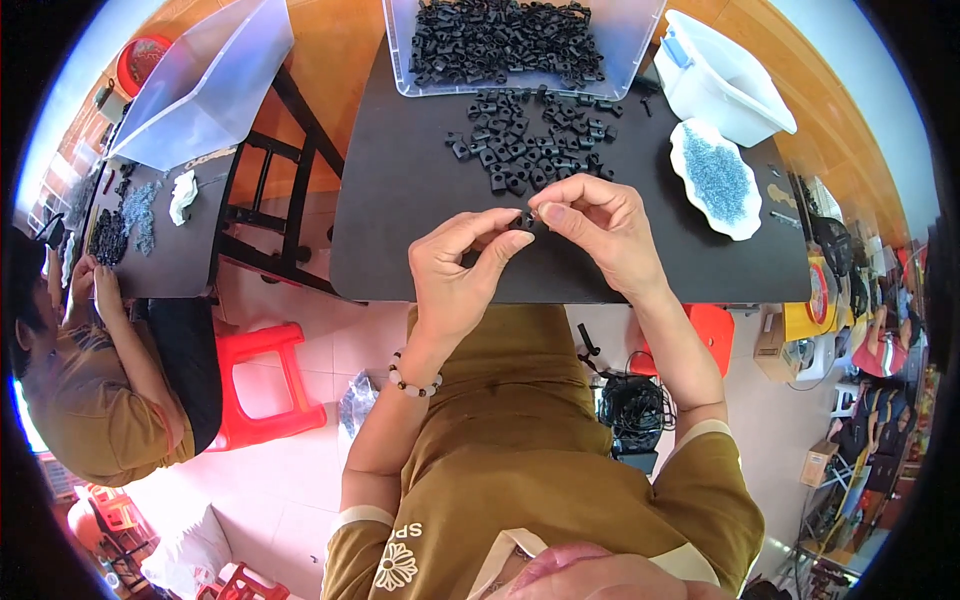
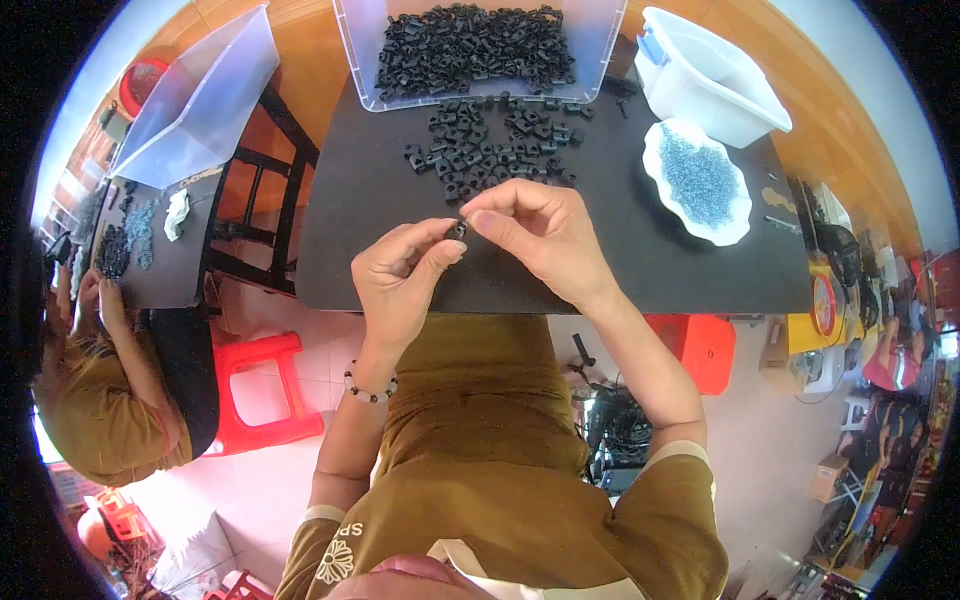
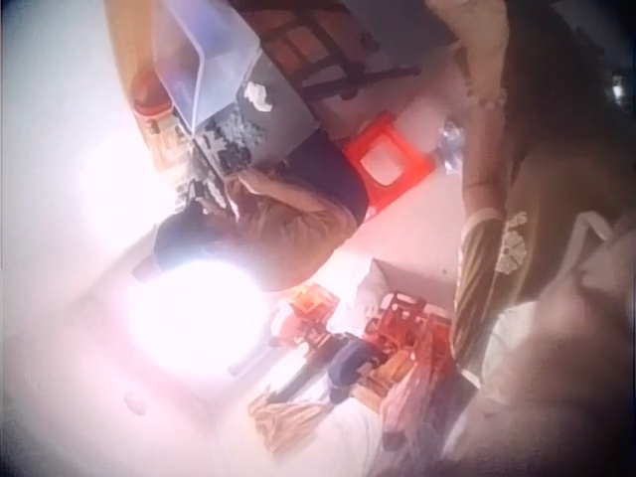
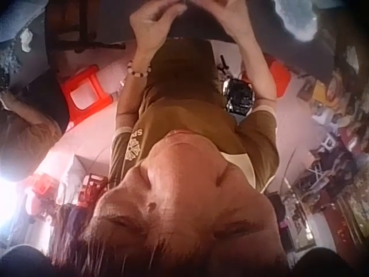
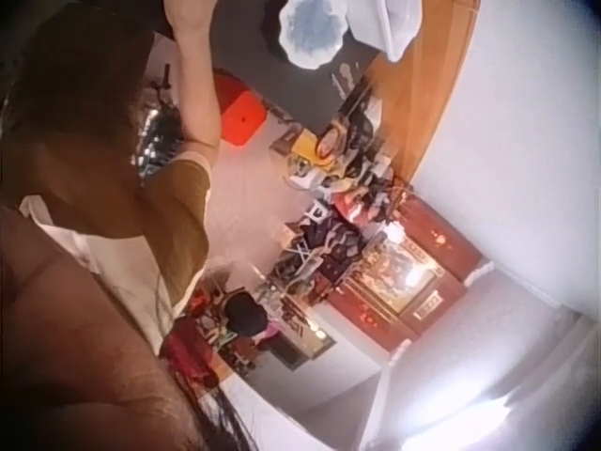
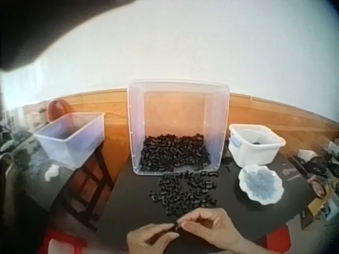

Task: The person sorts and inspects small black plastic components by hand at a workbench.

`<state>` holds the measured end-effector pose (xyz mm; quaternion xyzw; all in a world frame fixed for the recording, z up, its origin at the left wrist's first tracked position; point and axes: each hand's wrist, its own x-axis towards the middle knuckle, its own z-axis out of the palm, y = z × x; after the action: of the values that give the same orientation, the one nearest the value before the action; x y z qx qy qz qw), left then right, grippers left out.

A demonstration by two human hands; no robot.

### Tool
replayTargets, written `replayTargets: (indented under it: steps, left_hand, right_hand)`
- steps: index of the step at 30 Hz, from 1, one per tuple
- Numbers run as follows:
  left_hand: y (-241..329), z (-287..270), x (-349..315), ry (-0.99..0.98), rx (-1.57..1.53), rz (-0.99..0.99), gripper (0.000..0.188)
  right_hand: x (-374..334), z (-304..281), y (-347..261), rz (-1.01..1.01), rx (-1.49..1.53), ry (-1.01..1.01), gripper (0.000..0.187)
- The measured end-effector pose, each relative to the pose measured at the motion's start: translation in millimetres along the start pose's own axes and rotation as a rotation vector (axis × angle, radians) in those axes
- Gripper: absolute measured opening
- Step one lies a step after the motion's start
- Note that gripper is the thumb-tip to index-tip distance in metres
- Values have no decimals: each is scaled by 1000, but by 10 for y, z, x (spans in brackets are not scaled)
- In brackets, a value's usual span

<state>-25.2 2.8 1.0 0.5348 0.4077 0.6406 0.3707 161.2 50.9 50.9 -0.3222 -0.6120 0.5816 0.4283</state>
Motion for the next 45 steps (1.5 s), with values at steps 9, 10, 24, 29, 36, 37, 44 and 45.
replayTargets:
  steps: [9,10,24,29,36,37,44,45]
  left_hand:
    - [-2,6,13,-27,46,44,23]
    - [0,12,16,-25,38,50,24]
    - [59,117,-2,2,367,286,30]
    - [94,121,0,-29,395,261,28]
    - [106,130,-8,0,325,206,26]
    - [103,131,-8,2,315,208,26]
    - [114,138,-4,-12,336,177,25]
    - [114,137,-4,-19,344,186,25]
  right_hand:
    - [-44,46,31,-65,-102,14,14]
    - [-35,29,37,-15,-32,-2,15]
    - [-69,-94,92,96,-56,-29,14]
    - [-72,-292,-31,77,-394,50,13]
    - [135,-1013,-272,59,-943,226,18]
    - [157,-1064,-271,70,-989,215,18]
    - [165,-956,-191,87,-971,151,17]
    - [182,-935,-192,87,-970,152,17]
